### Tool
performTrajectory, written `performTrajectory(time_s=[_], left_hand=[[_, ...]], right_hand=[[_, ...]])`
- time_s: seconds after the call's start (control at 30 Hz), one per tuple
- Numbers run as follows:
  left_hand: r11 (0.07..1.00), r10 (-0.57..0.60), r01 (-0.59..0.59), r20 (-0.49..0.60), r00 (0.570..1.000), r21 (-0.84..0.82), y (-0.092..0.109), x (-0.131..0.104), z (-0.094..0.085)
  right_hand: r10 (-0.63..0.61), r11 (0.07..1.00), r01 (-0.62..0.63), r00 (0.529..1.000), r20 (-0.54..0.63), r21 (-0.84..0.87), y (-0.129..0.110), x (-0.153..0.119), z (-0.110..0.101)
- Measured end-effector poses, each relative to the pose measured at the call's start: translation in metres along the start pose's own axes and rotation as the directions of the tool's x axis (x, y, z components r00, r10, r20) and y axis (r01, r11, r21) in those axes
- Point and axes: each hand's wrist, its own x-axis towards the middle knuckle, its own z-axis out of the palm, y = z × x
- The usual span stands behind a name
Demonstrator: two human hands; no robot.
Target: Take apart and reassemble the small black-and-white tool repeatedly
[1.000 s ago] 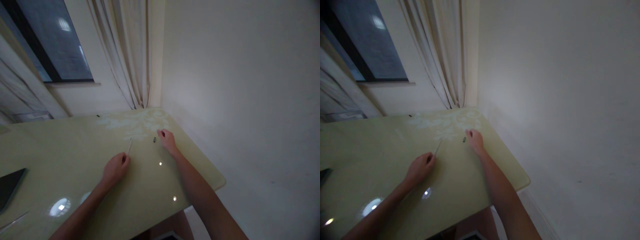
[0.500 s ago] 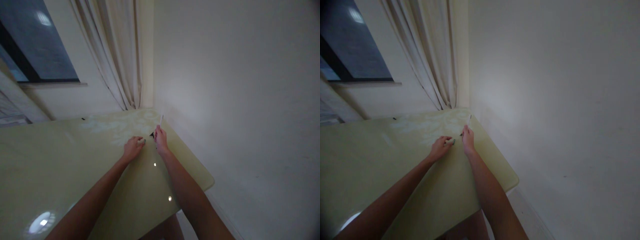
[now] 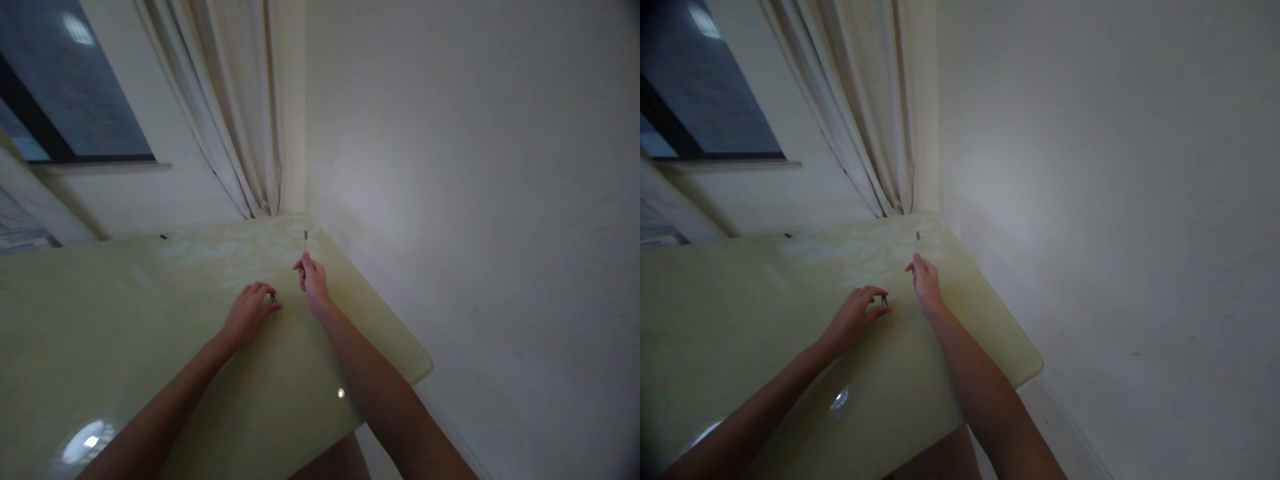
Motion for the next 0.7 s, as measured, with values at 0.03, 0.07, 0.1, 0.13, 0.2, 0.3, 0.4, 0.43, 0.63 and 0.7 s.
performTrajectory(time_s=[0.03, 0.07, 0.1, 0.13, 0.2, 0.3, 0.4, 0.43, 0.63, 0.7], left_hand=[[0.999, 0.033, -0.035, -0.05, 0.998, -0.034, -0.005, -0.016, -0.005], [0.996, 0.05, -0.058, -0.109, 0.993, -0.065, -0.011, -0.032, -0.01], [0.994, 0.06, -0.075, -0.169, 0.984, -0.085, -0.016, -0.049, -0.015], [0.992, 0.061, -0.084, -0.218, 0.974, -0.098, -0.021, -0.064, -0.019], [0.99, 0.041, -0.078, -0.291, 0.956, -0.117, -0.029, -0.09, -0.025], [0.99, 0.001, -0.051, -0.354, 0.935, -0.133, -0.032, -0.105, -0.029], [0.991, 0.014, -0.071, -0.429, 0.903, -0.117, -0.03, -0.102, -0.029], [0.991, 0.028, -0.084, -0.452, 0.891, -0.106, -0.028, -0.101, -0.029], [0.975, 0.165, -0.217, -0.498, 0.852, -0.047, -0.01, -0.105, -0.029], [0.967, 0.194, -0.25, -0.504, 0.842, -0.045, -0.004, -0.106, -0.029]], right_hand=[[0.008, 0.999, -0.006, 0.999, 0.035, -0.041, 0.001, -0.004, 0.002], [0.011, 0.996, -0.004, 0.997, 0.074, -0.095, 0.002, -0.008, 0.005], [0.005, 0.987, 0.014, 0.993, 0.119, -0.159, 0.004, -0.013, 0.008], [-0.009, 0.973, 0.049, 0.985, 0.17, -0.228, 0.006, -0.019, 0.012], [-0.032, 0.93, 0.132, 0.959, 0.283, -0.344, 0.01, -0.034, 0.02], [0.01, 0.878, 0.18, 0.92, 0.392, -0.444, 0.014, -0.057, 0.031], [0.069, 0.845, 0.158, 0.916, 0.396, -0.512, 0.016, -0.073, 0.036], [0.087, 0.841, 0.147, 0.914, 0.397, -0.521, 0.017, -0.076, 0.036], [0.183, 0.933, 0.006, 0.853, 0.489, -0.361, 0.019, -0.086, 0.034], [0.218, 0.952, -0.066, 0.832, 0.511, -0.298, 0.015, -0.088, 0.033]])
